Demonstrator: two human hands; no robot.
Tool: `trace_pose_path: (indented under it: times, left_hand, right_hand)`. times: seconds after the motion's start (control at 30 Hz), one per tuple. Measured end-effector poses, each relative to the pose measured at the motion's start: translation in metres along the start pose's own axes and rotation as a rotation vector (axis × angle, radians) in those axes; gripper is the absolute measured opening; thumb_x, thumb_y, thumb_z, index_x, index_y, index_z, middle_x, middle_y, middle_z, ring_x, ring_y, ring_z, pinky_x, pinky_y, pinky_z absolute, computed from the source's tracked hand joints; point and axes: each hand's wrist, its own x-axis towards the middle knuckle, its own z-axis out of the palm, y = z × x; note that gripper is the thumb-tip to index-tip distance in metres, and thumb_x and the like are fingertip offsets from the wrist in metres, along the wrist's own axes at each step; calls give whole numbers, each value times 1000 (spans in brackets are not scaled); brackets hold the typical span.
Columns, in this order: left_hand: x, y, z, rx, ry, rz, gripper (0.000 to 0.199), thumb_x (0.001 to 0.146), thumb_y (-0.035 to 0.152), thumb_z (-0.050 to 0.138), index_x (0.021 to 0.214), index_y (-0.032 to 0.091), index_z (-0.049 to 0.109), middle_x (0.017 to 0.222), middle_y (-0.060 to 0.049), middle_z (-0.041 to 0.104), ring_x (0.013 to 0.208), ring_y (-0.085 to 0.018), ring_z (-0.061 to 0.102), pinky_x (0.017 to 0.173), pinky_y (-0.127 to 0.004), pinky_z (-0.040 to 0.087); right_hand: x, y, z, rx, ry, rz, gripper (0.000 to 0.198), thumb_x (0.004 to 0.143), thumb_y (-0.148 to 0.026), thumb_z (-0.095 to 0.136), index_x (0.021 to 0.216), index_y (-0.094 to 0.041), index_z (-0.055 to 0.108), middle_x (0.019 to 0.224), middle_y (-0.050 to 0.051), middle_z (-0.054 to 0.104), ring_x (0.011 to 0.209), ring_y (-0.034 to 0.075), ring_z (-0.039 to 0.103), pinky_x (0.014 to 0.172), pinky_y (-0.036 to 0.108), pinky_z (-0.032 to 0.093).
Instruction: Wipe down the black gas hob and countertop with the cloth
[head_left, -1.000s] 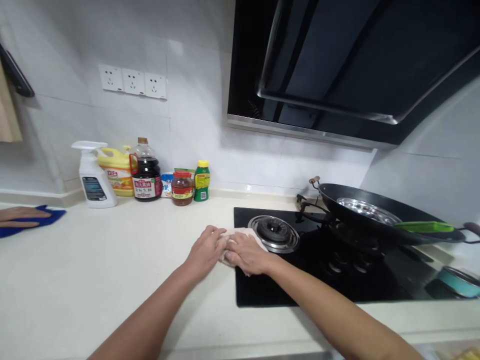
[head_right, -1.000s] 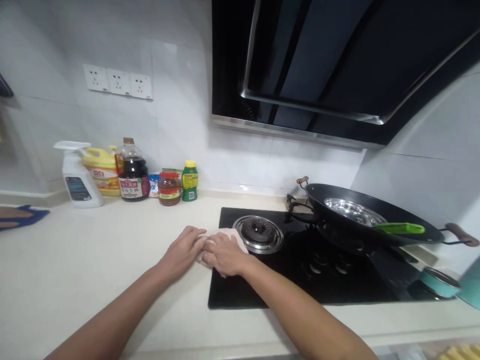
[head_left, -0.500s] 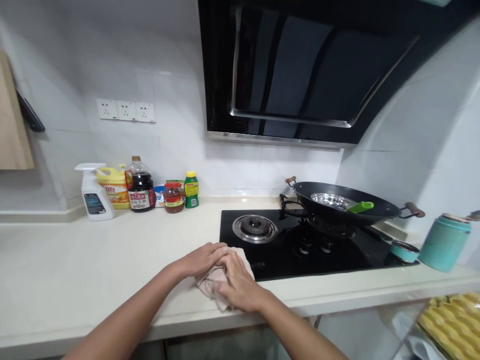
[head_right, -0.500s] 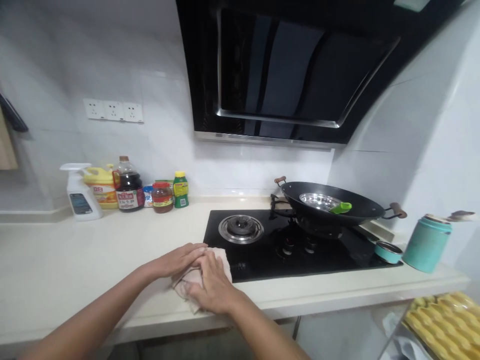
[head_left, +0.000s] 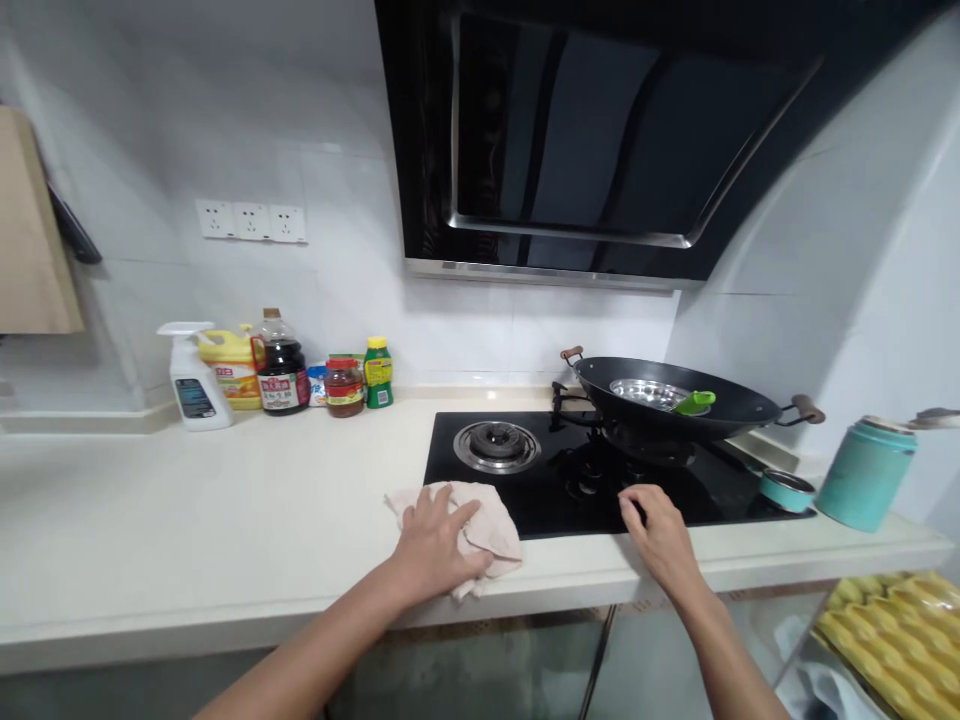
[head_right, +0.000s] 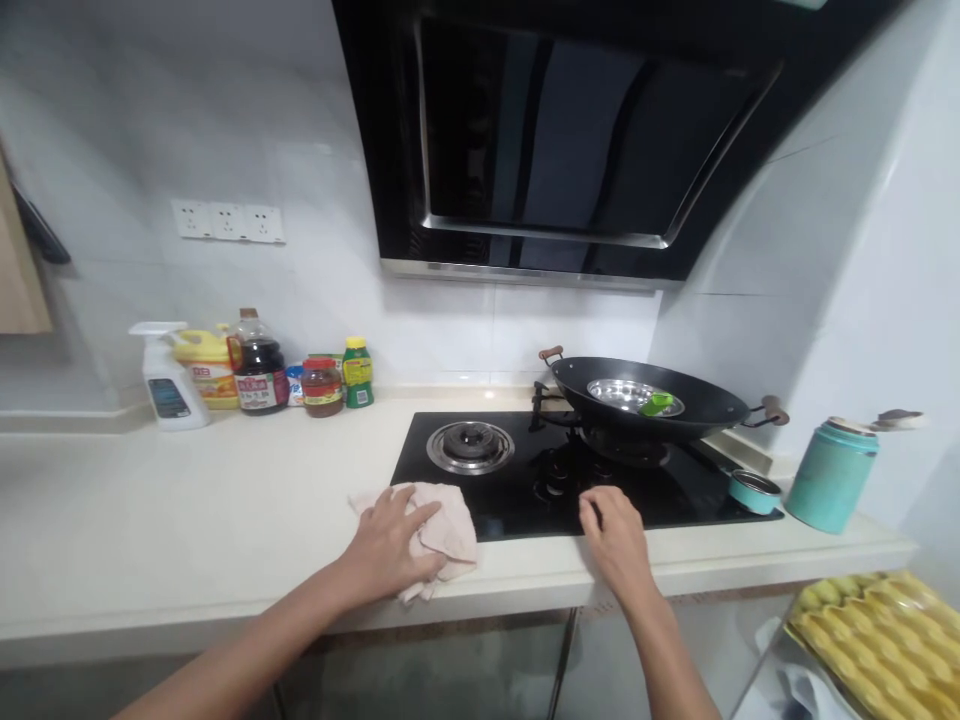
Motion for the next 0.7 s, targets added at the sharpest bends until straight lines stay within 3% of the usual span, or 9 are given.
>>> trace_pose_path:
  times: [0.13, 0.3, 0.53, 0.7]
  left_hand:
    - [17, 24, 9, -9, 56, 71, 51, 76, 38, 70, 125, 23, 70, 147, -18, 54, 137, -43, 45, 109, -59, 38]
    - [50, 41, 19, -120, 15, 181, 43, 79, 25, 64, 121, 23, 69, 144, -13, 56, 135, -34, 50, 114, -50, 38]
    - [129, 53, 35, -181, -8, 245, 45, 82, 20, 59, 125, 26, 72, 152, -7, 51, 141, -27, 47, 120, -42, 36]
    - [178, 73, 51, -168, 46, 205, 45, 82, 22, 61, 125, 25, 72, 146, -8, 54, 137, -30, 49, 117, -45, 37]
  right_hand:
    - [-2, 51, -10, -123, 144, 108, 30, 96, -44, 43, 94, -22, 64, 100, 12, 67, 96, 28, 62, 92, 44, 47]
    - [8, 83, -16, -201, 112, 139, 33, 95, -45, 41, 92, -22, 65, 99, 11, 67, 92, 27, 61, 88, 43, 47]
    - [5, 77, -19, -183, -45, 164, 33, 96, -41, 40, 88, -23, 66, 96, 9, 67, 94, 26, 60, 89, 41, 45]
    - [3, 68, -22, -147, -15, 191, 31, 98, -39, 40, 85, -24, 63, 91, 7, 66, 90, 25, 60, 88, 41, 45]
